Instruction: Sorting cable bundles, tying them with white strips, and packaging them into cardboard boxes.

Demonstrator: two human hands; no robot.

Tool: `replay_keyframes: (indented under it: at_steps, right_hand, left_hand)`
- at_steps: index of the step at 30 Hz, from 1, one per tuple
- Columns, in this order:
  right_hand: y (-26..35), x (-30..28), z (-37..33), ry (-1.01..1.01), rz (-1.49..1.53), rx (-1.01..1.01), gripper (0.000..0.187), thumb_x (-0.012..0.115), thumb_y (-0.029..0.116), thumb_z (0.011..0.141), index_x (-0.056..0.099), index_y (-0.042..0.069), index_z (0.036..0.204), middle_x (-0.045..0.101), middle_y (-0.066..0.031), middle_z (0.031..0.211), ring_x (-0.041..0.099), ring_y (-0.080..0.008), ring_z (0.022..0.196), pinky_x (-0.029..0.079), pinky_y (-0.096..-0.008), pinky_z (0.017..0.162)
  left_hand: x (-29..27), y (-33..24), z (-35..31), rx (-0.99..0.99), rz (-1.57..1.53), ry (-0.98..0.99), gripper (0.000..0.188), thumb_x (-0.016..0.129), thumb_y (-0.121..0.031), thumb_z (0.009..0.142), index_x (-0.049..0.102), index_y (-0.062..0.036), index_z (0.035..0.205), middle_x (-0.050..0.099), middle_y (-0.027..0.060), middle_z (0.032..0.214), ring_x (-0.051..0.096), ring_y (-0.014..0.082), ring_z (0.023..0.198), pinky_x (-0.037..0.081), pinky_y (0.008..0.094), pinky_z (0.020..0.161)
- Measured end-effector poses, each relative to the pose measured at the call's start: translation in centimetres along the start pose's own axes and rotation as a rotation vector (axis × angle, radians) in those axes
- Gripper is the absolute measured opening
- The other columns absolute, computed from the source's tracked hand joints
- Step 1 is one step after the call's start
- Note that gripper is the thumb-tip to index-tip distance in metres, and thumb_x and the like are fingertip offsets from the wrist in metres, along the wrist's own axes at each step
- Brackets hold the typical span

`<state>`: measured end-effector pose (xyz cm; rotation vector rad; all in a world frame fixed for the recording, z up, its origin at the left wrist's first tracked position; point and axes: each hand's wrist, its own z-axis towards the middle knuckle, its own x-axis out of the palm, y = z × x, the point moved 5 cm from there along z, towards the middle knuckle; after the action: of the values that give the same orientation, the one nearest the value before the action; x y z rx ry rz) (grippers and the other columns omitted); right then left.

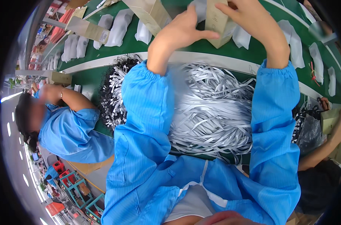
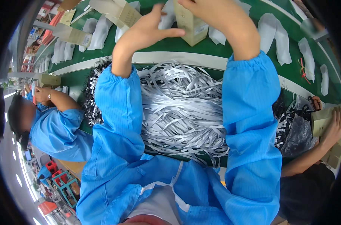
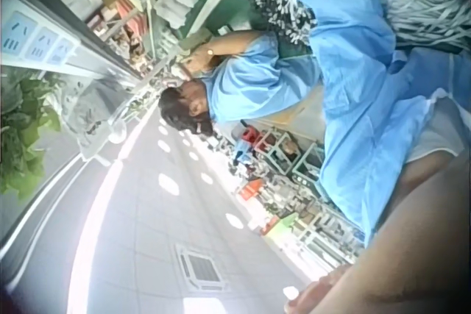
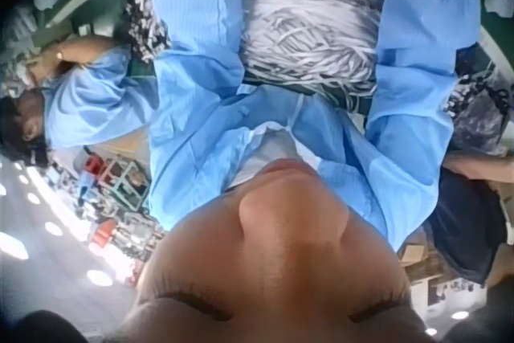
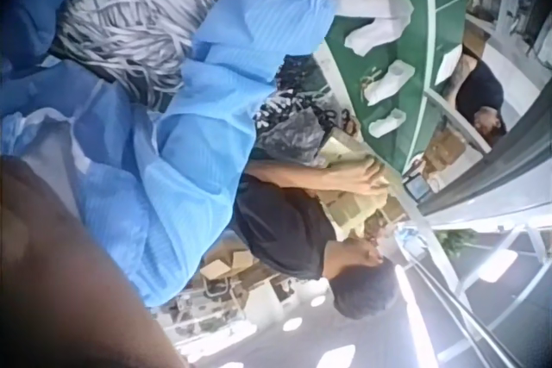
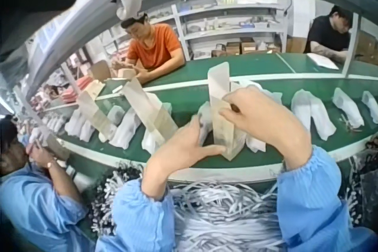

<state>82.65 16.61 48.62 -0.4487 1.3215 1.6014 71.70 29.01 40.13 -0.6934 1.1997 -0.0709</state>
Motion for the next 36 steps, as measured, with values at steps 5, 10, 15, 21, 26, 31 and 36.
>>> replay_keyframes:
  at_steps: [5,10,15,21,26,31,36]
  right_hand:
    - [-2.2,-0.7,-0.2,0.147,-0.109,0.139,0.035,0.073,0.022,0.087,0.071,-0.008,0.105,0.071,-0.0271,0.096,0.070,-0.0393,0.085,0.053,-0.0397,0.072]
    - [2.3,-2.8,-1.7,-0.200,-0.315,-0.082,0.034,0.074,0.021,0.089,0.070,-0.008,0.106,0.072,-0.0239,0.099,0.071,-0.0323,0.087,0.054,-0.0358,0.075]
    - [5.7,-3.3,-2.4,-0.303,0.163,-0.041,0.032,0.070,0.021,0.096,0.068,-0.007,0.111,0.071,-0.0132,0.095,0.068,-0.0201,0.088,0.053,-0.0311,0.078]
    - [3.2,2.2,-2.4,0.187,0.684,-0.151,0.044,0.057,0.037,0.106,0.051,0.001,0.132,0.064,-0.0144,0.113,0.065,-0.0195,0.086,0.052,-0.0303,0.076]
    - [5.1,3.3,-3.4,0.602,0.955,-0.314,0.049,0.066,0.033,0.101,0.055,0.000,0.135,0.068,-0.0162,0.123,0.069,-0.0223,0.102,0.055,-0.0311,0.084]
    - [4.7,1.5,-5.2,0.923,0.461,-0.009,0.031,0.067,0.023,0.099,0.066,-0.004,0.114,0.073,-0.0129,0.103,0.071,-0.0180,0.092,0.055,-0.0294,0.080]
    - [5.4,-3.3,-4.9,0.599,0.465,-0.114,0.021,0.066,0.015,0.098,0.068,-0.005,0.101,0.073,-0.0119,0.090,0.070,-0.0159,0.082,0.054,-0.0280,0.076]
  left_hand:
    - [2.9,0.8,-0.4,0.012,-0.126,0.586,0.045,0.085,-0.017,0.079,0.070,-0.0045,0.119,0.073,0.0131,0.109,0.070,0.0234,0.103,0.055,0.0325,0.083]
    - [4.4,0.1,-1.6,0.147,-0.103,0.759,0.018,0.079,-0.010,0.079,0.077,-0.0021,0.095,0.076,0.0080,0.089,0.072,0.0208,0.086,0.054,0.0328,0.073]
    - [-1.8,-5.2,-1.5,0.426,-0.232,0.503,0.013,0.076,-0.003,0.079,0.078,-0.0024,0.092,0.076,0.0057,0.082,0.072,0.0171,0.073,0.054,0.0274,0.067]
    - [-9.5,-8.6,-5.4,0.647,-0.052,0.007,0.012,0.073,0.000,0.079,0.077,0.0012,0.091,0.076,0.0090,0.081,0.072,0.0166,0.075,0.054,0.0272,0.066]
    - [-13.0,-8.6,-6.5,0.547,-0.216,-0.207,0.013,0.070,0.005,0.084,0.076,0.0050,0.095,0.075,0.0104,0.084,0.072,0.0153,0.076,0.054,0.0255,0.066]
    - [-15.7,-5.9,-7.9,0.481,-0.166,-0.468,0.011,0.067,0.007,0.089,0.075,0.0073,0.096,0.075,0.0113,0.086,0.071,0.0158,0.077,0.055,0.0263,0.067]
    - [-14.7,-5.1,-6.6,0.303,-0.386,-0.196,0.008,0.072,-0.001,0.090,0.076,0.0055,0.092,0.076,0.0105,0.088,0.071,0.0161,0.082,0.055,0.0278,0.074]
